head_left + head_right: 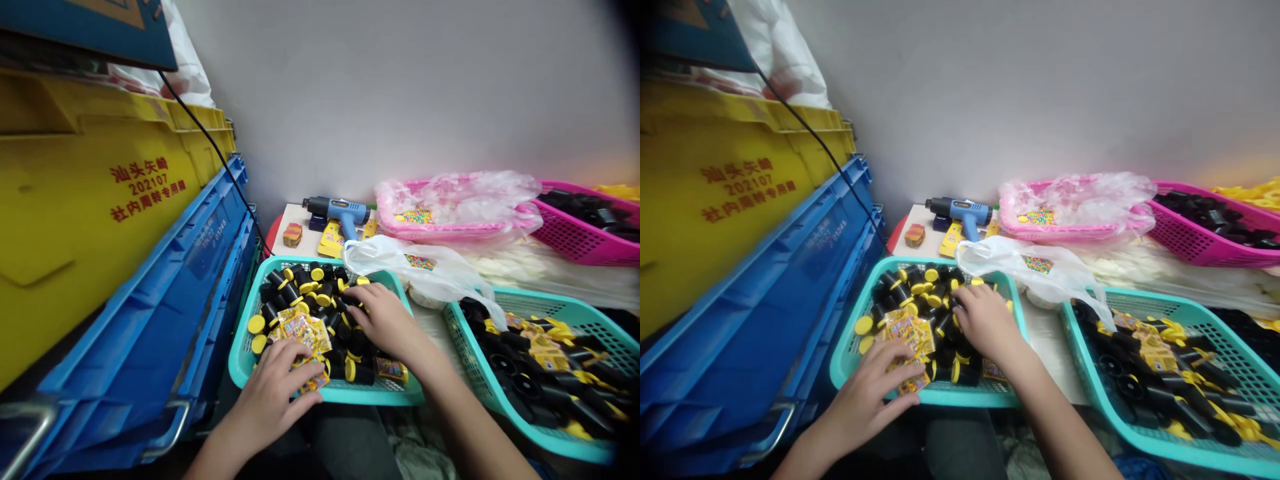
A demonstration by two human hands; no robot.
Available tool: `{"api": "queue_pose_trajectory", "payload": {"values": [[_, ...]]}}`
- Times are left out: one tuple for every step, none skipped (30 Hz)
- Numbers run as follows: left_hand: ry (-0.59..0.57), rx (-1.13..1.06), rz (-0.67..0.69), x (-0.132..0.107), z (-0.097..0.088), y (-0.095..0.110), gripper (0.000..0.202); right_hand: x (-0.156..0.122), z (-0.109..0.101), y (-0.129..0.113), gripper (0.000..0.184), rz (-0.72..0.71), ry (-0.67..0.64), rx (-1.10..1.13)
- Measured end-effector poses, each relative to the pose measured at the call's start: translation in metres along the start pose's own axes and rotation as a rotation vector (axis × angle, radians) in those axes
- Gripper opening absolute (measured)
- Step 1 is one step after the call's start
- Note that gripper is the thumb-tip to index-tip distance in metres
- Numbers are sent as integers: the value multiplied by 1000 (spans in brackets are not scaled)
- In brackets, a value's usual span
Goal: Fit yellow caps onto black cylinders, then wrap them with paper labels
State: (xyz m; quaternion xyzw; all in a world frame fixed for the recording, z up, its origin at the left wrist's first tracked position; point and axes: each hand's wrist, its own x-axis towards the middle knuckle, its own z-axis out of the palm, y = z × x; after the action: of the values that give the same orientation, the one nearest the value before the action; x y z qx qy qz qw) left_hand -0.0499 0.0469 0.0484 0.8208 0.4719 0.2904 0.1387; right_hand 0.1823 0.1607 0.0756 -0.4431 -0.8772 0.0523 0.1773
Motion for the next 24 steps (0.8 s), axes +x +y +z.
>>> {"api": "queue_pose_trajectory", "payload": {"values": [[6,32,8,0,3,0,19,12,4,-5,32,-63,-47,-39],[22,48,8,1,5,-1,19,23,8,-8,38,-138,-93,-82],[38,47,1,2,7,-2,20,32,12,-11,41,-209,-133,-117],[51,32,-15,3,9,-4,23,40,15,-13,40,-269,-168,-139],[60,4,-40,5,9,-5,26,47,18,-13,35,-310,-199,-147],[66,-36,-71,6,9,-6,29,50,19,-13,30,-330,-218,-138],[72,-84,-107,7,9,-7,30,52,19,-12,25,-325,-219,-113],[82,-133,-144,8,8,-7,30,51,17,-11,20,-293,-196,-71],[92,-179,-179,9,7,-7,27,47,14,-9,18,-240,-154,-10],[101,-221,-209,9,6,-7,25,41,9,-9,21,-170,-96,65],[114,-256,-232,10,6,-7,24,33,4,-9,27,-91,-35,150],[129,-285,-250,10,6,-6,23,23,-2,-10,32,-13,17,242],[148,-308,-260,11,7,-5,23,12,-6,-12,34,56,55,335],[167,-325,-261,12,9,-5,22,1,-10,-16,34,111,76,424],[186,-336,-257,14,10,-4,21,-10,-11,-21,31,156,84,506],[207,-337,-246,15,12,-4,20,-21,-10,-27,27,195,83,574],[231,-327,-232,17,13,-3,19,-29,-8,-33,22,229,80,620],[260,-302,-217,18,14,-4,18,-36,-3,-39,19,261,78,637],[294,-262,-203,19,14,-4,17,-41,2,-45,18,296,79,627],[326,-209,-191,21,13,-5,16,-43,9,-50,19,335,76,593],[349,-145,-179,22,12,-6,15,-43,15,-55,22,376,70,541],[354,-75,-168,22,10,-8,15,-41,21,-58,24,415,56,485],[335,-5,-163,23,8,-11,16,-38,27,-60,24,447,34,437],[292,58,-163,23,6,-14,19,-34,31,-62,23,467,6,404]]}}
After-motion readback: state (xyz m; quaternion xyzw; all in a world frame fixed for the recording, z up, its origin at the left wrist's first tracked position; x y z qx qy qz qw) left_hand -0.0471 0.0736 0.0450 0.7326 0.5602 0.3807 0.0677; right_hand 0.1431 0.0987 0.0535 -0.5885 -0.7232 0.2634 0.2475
